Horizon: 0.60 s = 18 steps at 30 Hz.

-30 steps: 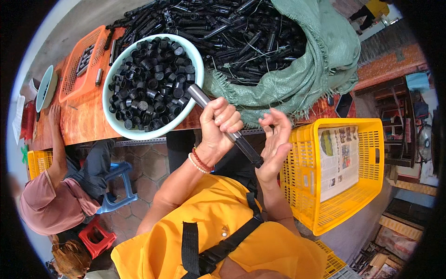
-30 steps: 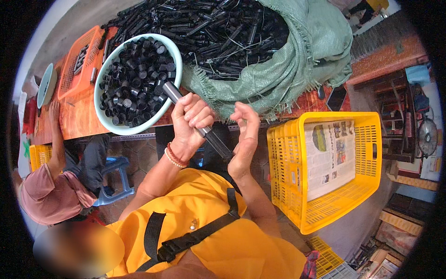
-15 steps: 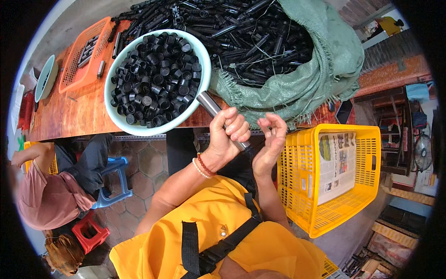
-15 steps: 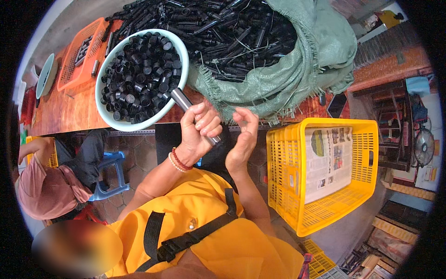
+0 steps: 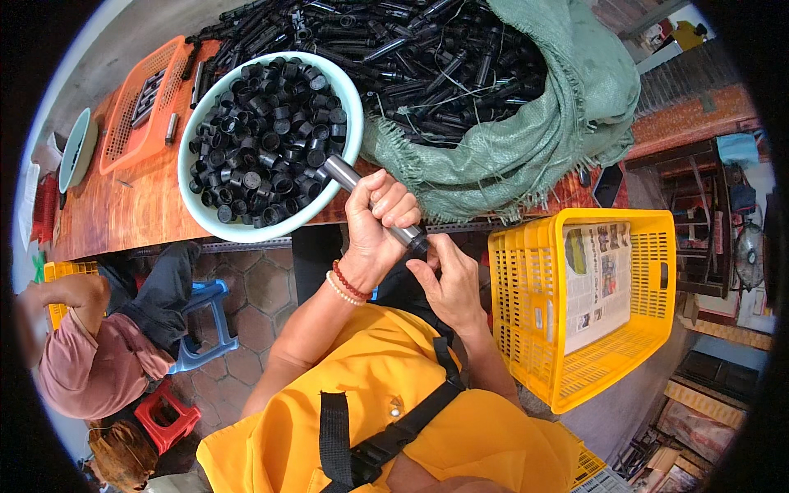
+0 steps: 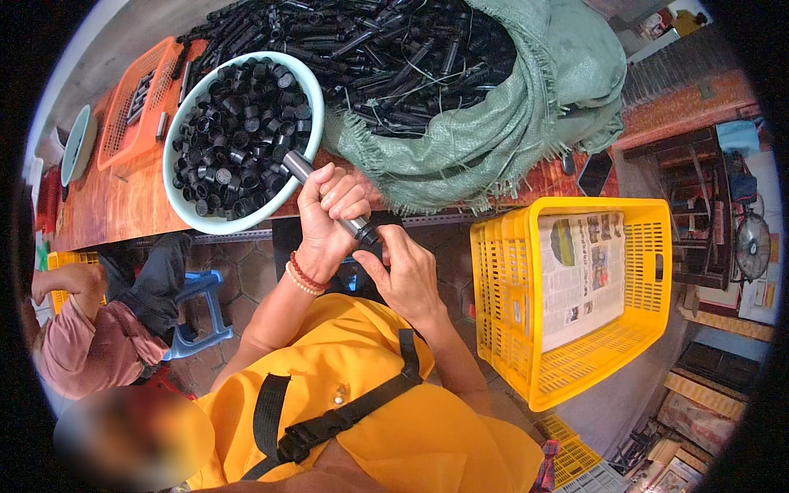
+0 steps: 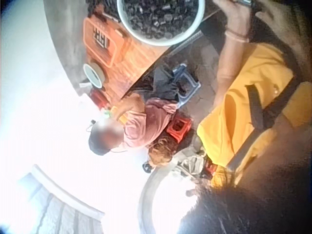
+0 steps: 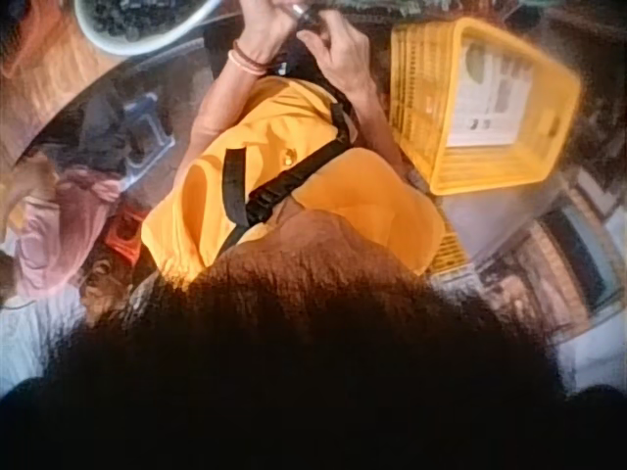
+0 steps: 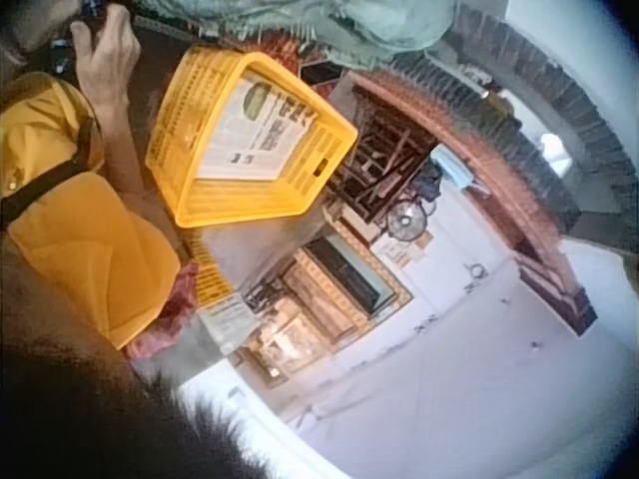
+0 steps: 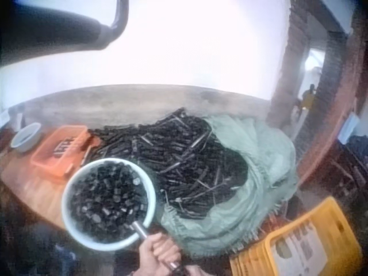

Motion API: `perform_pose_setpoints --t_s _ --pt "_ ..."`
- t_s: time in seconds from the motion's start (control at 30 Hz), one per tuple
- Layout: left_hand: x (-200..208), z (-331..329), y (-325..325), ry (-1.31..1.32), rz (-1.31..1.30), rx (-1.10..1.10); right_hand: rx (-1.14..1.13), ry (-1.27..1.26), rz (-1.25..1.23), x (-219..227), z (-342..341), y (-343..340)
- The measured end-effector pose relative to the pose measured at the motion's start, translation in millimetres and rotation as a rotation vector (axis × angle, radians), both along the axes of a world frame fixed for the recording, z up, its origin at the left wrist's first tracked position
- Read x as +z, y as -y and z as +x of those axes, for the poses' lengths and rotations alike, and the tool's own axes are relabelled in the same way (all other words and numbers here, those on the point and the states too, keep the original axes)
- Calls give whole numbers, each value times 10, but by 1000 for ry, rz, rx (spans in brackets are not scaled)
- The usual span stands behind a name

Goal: The person repeatedly picks a black cap from a bowl and screws it onto a metal rod held in the other hand. After each assembly, the completed unit is placed into a yellow basket. The process continues with multiple units.

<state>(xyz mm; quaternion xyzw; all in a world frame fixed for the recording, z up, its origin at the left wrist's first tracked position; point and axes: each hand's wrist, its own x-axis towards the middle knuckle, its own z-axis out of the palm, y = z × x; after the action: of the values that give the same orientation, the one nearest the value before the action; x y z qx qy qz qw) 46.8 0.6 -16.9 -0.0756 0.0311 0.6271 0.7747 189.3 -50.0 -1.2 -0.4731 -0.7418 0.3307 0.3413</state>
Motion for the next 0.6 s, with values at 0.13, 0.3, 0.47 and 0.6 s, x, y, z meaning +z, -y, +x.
perform_pose_setpoints --t_s 0.13,0.3,0.47,0.6 --pt "-20 5 10 -8 23 -18 23 87 15 8 -1 -7" --pt "-20 33 25 -102 15 -24 -13 114 135 -35 -36 9" --pt "-76 85 61 -106 44 -31 6 103 168 -82 -22 10" --pt "-39 75 91 -86 38 -17 26 96 159 -81 -15 7"
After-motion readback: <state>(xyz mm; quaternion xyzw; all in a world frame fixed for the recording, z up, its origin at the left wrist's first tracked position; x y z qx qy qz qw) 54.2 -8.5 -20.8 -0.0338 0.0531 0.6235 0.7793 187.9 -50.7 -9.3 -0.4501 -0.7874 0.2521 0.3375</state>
